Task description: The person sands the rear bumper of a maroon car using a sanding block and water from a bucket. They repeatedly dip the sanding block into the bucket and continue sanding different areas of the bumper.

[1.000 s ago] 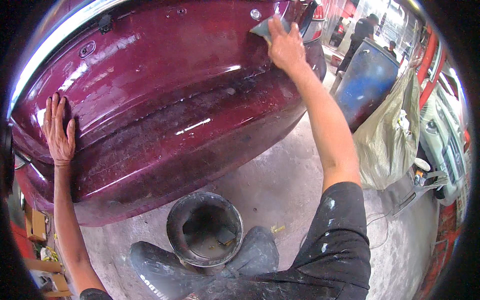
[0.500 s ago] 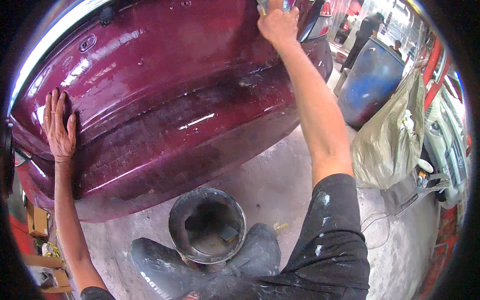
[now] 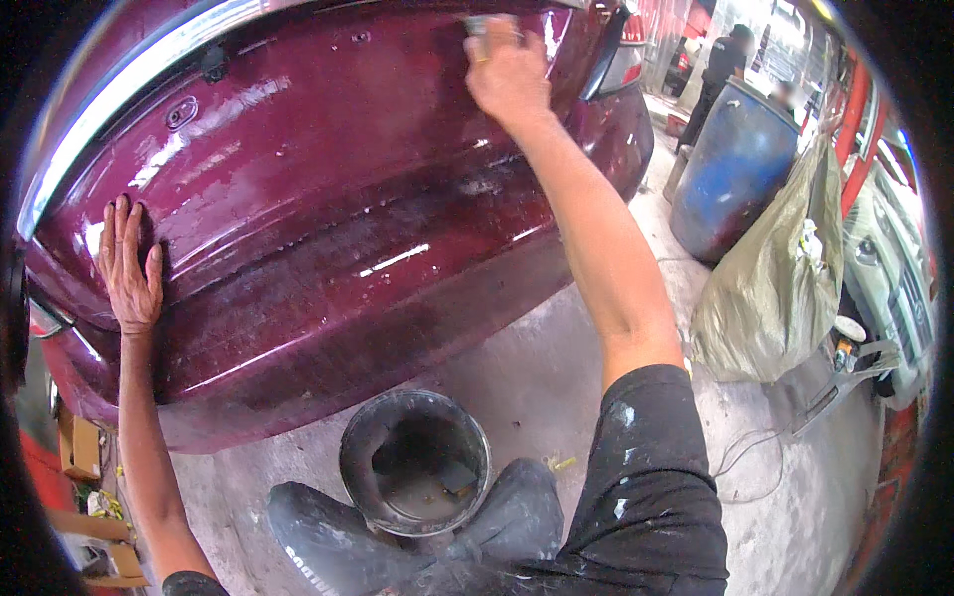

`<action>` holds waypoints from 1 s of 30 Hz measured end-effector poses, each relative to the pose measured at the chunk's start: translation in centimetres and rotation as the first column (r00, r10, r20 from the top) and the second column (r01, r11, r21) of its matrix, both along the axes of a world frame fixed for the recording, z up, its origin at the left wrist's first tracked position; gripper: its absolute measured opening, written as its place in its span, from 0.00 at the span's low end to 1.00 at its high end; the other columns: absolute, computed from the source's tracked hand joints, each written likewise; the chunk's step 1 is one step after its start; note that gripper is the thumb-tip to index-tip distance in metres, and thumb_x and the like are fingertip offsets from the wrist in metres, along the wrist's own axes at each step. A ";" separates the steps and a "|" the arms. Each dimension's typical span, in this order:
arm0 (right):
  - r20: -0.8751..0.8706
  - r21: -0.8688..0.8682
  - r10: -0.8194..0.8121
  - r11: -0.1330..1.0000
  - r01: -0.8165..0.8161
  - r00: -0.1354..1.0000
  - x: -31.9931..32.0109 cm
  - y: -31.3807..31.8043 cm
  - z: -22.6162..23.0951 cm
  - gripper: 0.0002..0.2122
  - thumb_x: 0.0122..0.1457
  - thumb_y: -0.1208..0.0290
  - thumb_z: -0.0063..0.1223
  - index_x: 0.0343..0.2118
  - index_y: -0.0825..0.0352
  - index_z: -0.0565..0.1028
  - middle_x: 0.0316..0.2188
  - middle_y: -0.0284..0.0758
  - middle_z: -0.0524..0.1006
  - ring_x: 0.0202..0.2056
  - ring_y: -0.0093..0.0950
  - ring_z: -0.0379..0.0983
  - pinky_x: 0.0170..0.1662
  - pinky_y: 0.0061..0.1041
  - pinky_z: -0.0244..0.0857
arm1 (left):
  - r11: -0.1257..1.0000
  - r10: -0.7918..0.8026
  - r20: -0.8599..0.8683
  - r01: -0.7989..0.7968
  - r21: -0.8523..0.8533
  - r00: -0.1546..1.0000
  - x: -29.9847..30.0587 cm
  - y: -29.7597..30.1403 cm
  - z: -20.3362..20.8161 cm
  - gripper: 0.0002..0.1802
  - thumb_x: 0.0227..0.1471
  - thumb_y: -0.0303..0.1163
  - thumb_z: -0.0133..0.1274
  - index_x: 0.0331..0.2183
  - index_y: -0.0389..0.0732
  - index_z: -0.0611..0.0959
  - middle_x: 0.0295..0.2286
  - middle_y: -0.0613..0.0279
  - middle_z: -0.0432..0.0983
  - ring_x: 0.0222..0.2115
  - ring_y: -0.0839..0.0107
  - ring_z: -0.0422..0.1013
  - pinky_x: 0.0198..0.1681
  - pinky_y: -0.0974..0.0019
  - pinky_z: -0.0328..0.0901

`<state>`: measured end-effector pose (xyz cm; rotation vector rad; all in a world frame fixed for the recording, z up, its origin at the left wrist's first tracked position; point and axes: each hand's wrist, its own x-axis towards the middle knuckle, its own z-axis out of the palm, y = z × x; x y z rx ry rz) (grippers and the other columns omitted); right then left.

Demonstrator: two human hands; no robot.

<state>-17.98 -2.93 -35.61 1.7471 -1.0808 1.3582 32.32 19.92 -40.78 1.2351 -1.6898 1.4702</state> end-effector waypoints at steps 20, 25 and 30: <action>-0.245 -0.286 0.432 0.823 -0.491 0.868 11.9 5.0 1.6 0.15 0.66 0.68 0.48 0.50 0.72 0.76 0.46 0.53 0.79 0.52 0.51 0.74 0.61 0.47 0.63 | 1.000 0.007 -0.019 -0.007 0.027 1.000 -0.2 0.1 -0.3 0.31 0.65 0.48 0.45 0.64 0.46 0.71 0.67 0.59 0.60 0.70 0.56 0.51 0.70 0.50 0.46; -0.295 -0.206 0.403 0.858 -0.470 0.866 9.0 4.2 2.3 0.14 0.65 0.71 0.50 0.50 0.72 0.76 0.50 0.51 0.79 0.55 0.46 0.74 0.62 0.38 0.65 | 1.000 0.003 -0.016 -0.002 0.018 1.000 0.3 0.8 0.3 0.29 0.65 0.48 0.46 0.63 0.46 0.73 0.66 0.59 0.62 0.69 0.57 0.53 0.70 0.51 0.48; -0.119 -0.199 0.233 0.947 -0.253 0.965 4.2 1.5 2.3 0.16 0.65 0.64 0.51 0.50 0.68 0.79 0.50 0.43 0.80 0.54 0.44 0.76 0.59 0.39 0.69 | 0.999 0.031 -0.044 -0.030 0.022 0.999 -1.2 0.0 0.0 0.30 0.64 0.48 0.48 0.62 0.46 0.74 0.66 0.59 0.62 0.68 0.56 0.54 0.69 0.50 0.48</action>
